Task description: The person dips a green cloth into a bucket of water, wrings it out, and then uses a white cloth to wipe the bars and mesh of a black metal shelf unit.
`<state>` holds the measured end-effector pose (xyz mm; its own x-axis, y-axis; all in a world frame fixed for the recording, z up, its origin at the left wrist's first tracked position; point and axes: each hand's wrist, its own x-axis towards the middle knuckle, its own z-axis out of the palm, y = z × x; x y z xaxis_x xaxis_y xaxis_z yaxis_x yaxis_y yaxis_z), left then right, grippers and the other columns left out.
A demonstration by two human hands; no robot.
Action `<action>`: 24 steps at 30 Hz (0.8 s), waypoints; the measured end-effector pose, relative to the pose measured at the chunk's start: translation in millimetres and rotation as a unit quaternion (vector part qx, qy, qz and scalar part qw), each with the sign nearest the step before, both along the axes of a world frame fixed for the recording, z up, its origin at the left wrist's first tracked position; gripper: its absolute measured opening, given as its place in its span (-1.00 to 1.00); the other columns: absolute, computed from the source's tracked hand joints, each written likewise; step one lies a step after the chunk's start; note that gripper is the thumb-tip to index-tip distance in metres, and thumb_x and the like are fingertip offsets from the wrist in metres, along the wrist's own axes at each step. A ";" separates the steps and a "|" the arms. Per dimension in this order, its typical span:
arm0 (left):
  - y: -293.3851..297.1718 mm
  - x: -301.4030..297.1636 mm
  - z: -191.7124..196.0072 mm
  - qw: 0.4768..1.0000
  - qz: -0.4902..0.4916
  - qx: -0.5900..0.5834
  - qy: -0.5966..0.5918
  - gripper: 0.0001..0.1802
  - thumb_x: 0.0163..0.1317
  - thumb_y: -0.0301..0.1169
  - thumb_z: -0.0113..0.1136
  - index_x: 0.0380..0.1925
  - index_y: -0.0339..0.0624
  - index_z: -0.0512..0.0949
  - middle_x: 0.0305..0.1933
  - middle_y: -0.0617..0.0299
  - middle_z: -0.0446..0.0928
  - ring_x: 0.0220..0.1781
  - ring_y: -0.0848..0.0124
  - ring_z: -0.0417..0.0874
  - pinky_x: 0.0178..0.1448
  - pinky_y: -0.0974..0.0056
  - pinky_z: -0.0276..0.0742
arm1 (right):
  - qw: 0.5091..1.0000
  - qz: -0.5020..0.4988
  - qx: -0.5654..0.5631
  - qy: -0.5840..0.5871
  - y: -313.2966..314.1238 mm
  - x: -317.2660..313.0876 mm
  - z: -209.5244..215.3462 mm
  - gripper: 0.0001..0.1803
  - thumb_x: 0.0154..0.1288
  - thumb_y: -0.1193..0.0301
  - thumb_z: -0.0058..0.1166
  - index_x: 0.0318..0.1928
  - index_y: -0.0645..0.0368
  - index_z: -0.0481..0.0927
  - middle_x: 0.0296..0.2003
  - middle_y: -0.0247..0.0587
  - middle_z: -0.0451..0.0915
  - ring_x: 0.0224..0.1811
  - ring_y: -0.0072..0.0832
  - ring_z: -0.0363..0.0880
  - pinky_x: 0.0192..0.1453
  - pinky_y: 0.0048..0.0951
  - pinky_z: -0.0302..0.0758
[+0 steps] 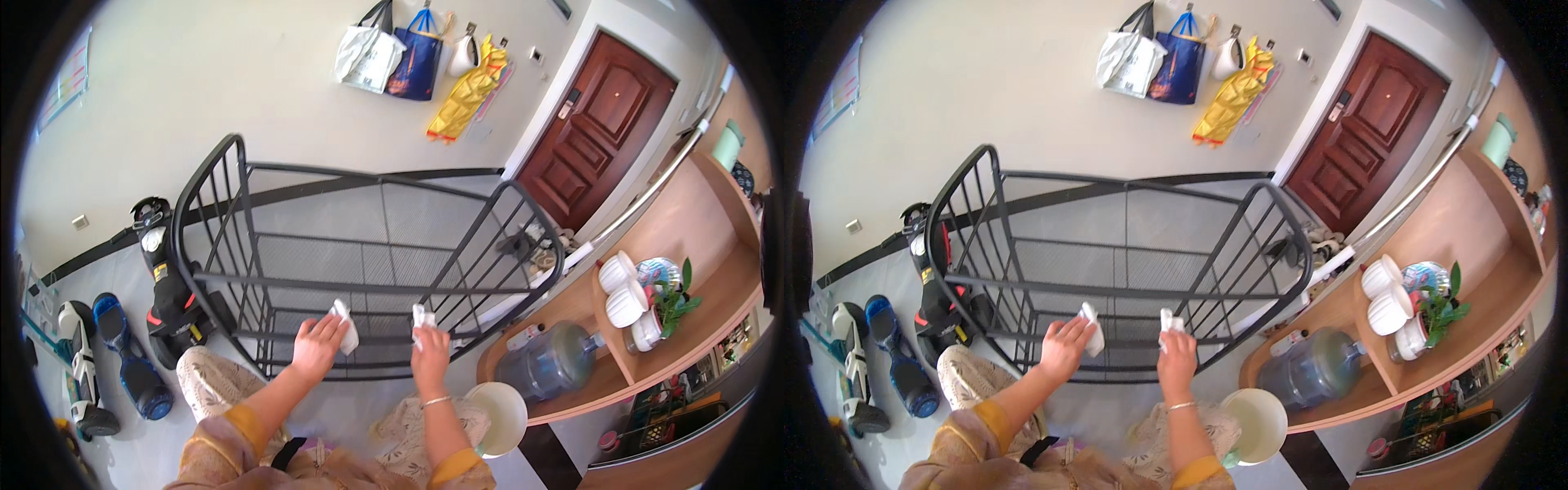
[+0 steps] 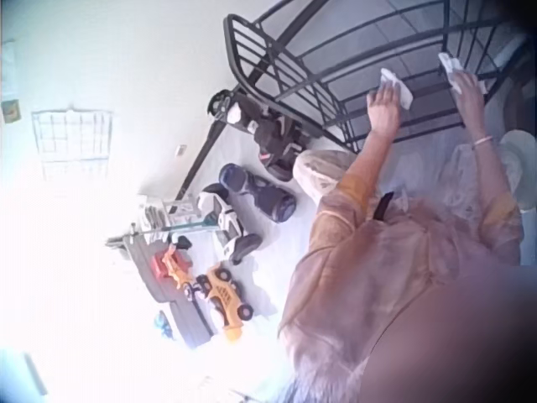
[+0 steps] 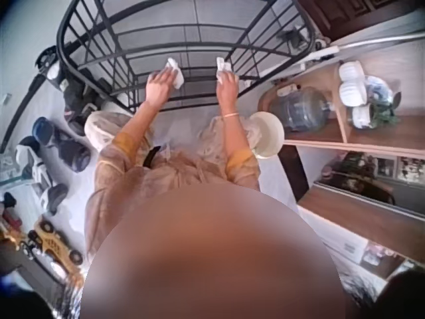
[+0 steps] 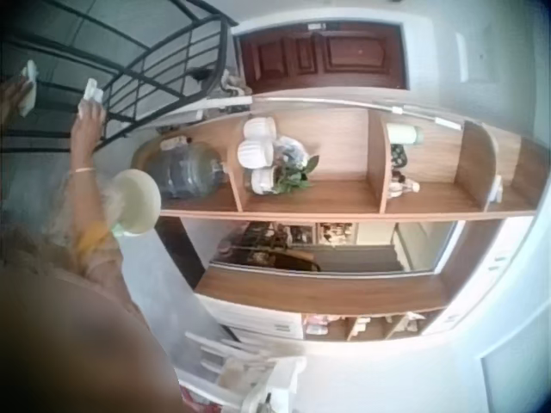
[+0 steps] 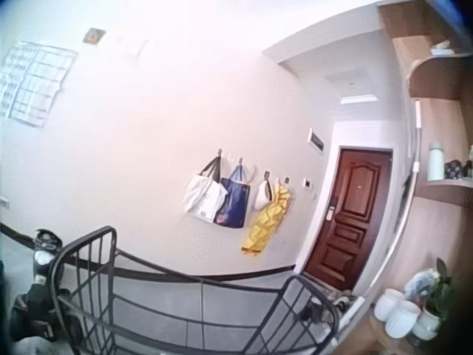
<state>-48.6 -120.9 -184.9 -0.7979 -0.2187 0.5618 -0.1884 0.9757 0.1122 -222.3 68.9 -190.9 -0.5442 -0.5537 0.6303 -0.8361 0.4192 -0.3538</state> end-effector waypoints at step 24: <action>-99.9 -84.6 32.5 0.996 0.014 -0.033 0.081 -0.57 -0.08 -0.55 0.19 -0.10 -0.08 0.56 -0.07 0.23 0.65 -0.01 0.34 0.67 -0.02 0.23 0.48 | 0.686 -0.203 -0.482 -0.506 48.6 -181.6 -76.9 -0.68 0.25 0.61 0.06 0.04 0.37 0.52 -0.11 -0.10 0.61 -0.06 -0.36 0.59 0.10 -0.35 0.49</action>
